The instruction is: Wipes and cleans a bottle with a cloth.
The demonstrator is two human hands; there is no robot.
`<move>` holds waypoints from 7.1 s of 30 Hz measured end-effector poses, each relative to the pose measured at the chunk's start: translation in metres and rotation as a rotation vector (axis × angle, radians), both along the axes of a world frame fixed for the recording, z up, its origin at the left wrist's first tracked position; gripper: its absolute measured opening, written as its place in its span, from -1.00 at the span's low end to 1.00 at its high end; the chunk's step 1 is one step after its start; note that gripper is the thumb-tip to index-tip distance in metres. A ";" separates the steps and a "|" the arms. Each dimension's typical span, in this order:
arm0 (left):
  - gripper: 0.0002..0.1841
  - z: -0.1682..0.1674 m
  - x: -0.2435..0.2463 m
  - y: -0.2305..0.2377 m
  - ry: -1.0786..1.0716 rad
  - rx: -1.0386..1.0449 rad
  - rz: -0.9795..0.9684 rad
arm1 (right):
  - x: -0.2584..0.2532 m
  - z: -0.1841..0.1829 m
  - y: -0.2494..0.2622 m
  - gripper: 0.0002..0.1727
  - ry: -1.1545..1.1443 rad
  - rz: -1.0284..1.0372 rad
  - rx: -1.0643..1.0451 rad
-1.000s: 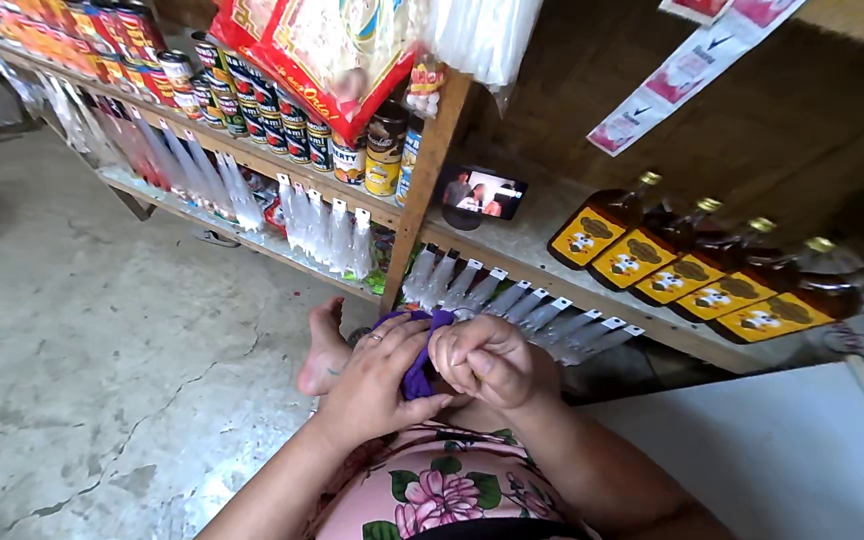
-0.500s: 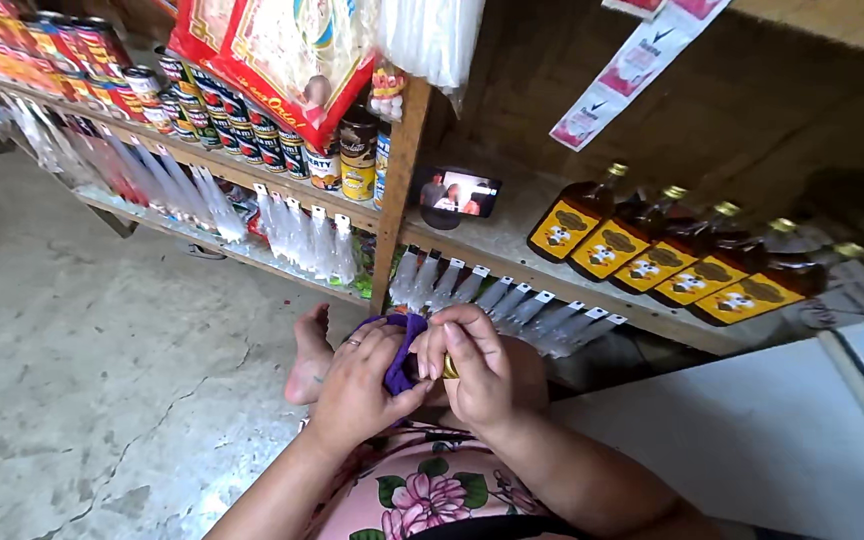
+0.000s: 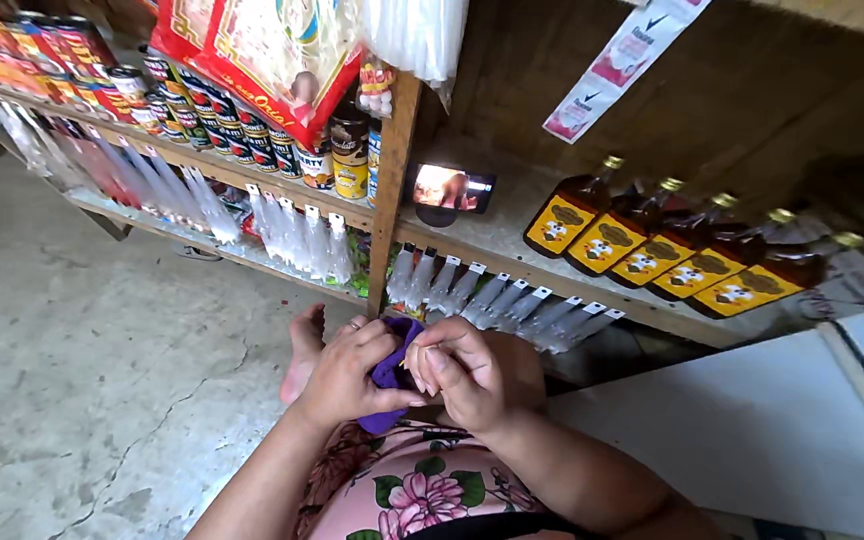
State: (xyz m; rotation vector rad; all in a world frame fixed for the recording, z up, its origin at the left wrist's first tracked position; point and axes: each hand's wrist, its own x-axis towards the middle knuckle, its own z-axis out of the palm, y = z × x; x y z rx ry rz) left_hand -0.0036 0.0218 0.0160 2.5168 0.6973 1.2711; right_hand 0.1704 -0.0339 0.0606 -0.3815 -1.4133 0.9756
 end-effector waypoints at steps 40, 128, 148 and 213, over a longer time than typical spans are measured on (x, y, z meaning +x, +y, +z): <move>-0.51 -0.090 -0.023 -0.010 -0.536 -0.553 0.051 | 0.009 0.003 0.008 -0.77 -0.068 0.086 -0.023; -0.57 0.039 0.009 0.031 0.254 -1.040 -0.194 | 0.012 -0.005 -0.001 -0.78 -0.147 0.021 0.119; -0.83 -0.118 -0.042 0.048 -0.626 -1.126 -0.028 | -0.015 0.012 0.028 -0.75 -0.147 0.018 0.032; -0.48 0.033 0.055 -0.031 -0.442 -0.142 -0.033 | 0.007 0.010 0.012 -0.59 -0.311 -0.507 0.024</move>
